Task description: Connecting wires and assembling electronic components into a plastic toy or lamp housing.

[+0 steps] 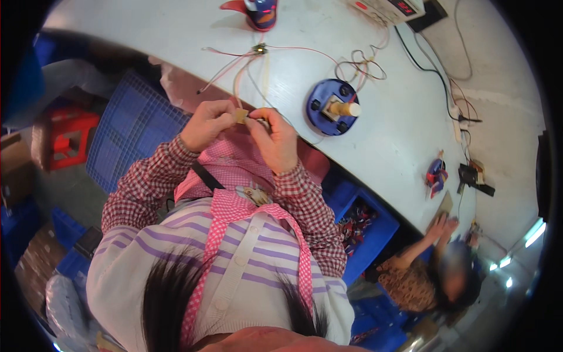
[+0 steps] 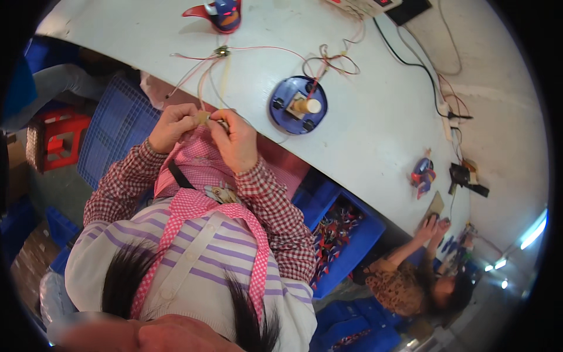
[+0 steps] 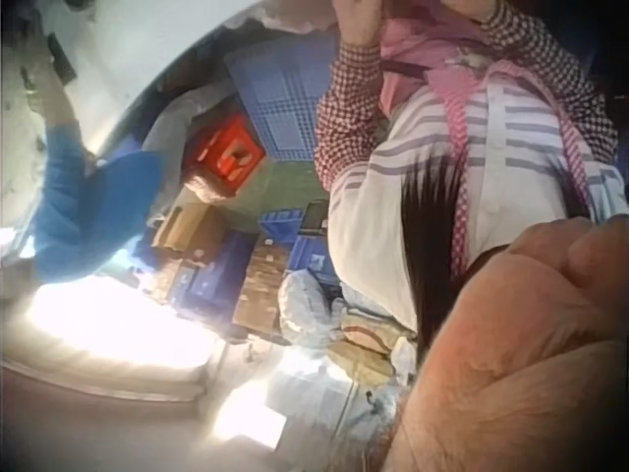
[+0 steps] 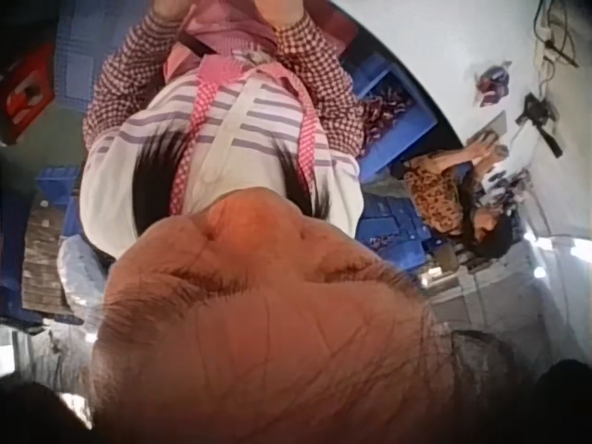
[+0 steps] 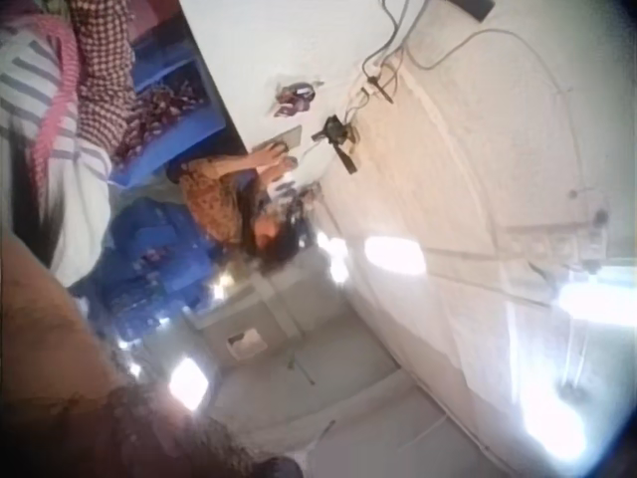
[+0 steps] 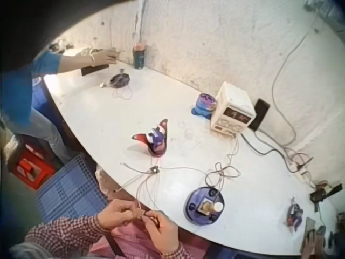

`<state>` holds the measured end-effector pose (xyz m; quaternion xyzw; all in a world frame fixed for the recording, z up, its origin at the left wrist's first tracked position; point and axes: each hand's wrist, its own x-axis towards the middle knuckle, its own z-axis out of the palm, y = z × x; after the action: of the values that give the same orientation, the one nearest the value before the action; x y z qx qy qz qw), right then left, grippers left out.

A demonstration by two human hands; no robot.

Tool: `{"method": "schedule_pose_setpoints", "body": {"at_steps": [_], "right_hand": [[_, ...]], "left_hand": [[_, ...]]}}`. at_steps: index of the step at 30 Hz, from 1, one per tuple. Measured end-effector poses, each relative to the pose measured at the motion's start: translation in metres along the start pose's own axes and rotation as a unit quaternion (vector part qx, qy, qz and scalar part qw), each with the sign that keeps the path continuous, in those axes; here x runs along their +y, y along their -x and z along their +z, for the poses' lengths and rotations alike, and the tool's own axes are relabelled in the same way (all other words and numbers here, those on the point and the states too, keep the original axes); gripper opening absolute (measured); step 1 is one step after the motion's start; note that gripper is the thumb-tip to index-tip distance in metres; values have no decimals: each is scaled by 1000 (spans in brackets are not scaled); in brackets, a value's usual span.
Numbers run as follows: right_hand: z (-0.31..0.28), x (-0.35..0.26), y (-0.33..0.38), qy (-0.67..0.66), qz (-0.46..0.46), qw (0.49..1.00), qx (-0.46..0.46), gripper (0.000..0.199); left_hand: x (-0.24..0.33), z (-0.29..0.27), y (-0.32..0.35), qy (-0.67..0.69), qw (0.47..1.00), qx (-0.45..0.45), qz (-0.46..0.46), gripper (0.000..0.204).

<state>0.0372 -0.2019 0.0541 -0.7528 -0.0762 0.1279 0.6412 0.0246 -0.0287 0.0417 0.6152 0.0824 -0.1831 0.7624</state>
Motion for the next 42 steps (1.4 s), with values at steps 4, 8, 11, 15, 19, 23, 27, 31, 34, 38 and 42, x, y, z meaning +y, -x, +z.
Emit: {"method": "schedule_pose_setpoints", "body": {"at_steps": [4, 8, 11, 15, 19, 23, 27, 31, 34, 38, 42], "right_hand": [[0, 7, -2, 21, -21, 1000, -7, 11], [-2, 9, 0, 34, -29, 999, -12, 11], [-2, 8, -1, 48, -50, 998, -8, 11], [-1, 6, -1, 55, -45, 997, -9, 11], [1, 6, -1, 32, -31, 999, -19, 10], [1, 8, -2, 26, -30, 999, -17, 9], [2, 9, -6, 66, -79, 995, -11, 9], [2, 9, -8, 58, -63, 996, -20, 8], [2, 10, -9, 56, -79, 995, -23, 8], [2, 11, -8, 50, -67, 996, -27, 8], [2, 10, -7, 41, -49, 998, -29, 7]], "left_hand": [[0, 0, -1, 11, 1000, -6, -6, 11], [-4, 0, -3, 30, 999, -12, -20, 11], [-7, -1, -4, 41, 999, -12, -23, 11], [-10, -2, -5, 58, 998, -18, -18, 10], [-9, -6, -6, 67, 997, -27, -20, 10], [-7, -7, -8, 73, 996, -46, -20, 11], [-5, -6, -9, 68, 997, -42, -8, 9], [-5, -8, -10, 78, 995, -57, -4, 10], [-8, -9, -12, 76, 995, -63, 5, 10], [-13, -11, -14, 72, 995, -66, 9, 10], [-16, -12, -15, 66, 996, -67, 9, 10]]}}
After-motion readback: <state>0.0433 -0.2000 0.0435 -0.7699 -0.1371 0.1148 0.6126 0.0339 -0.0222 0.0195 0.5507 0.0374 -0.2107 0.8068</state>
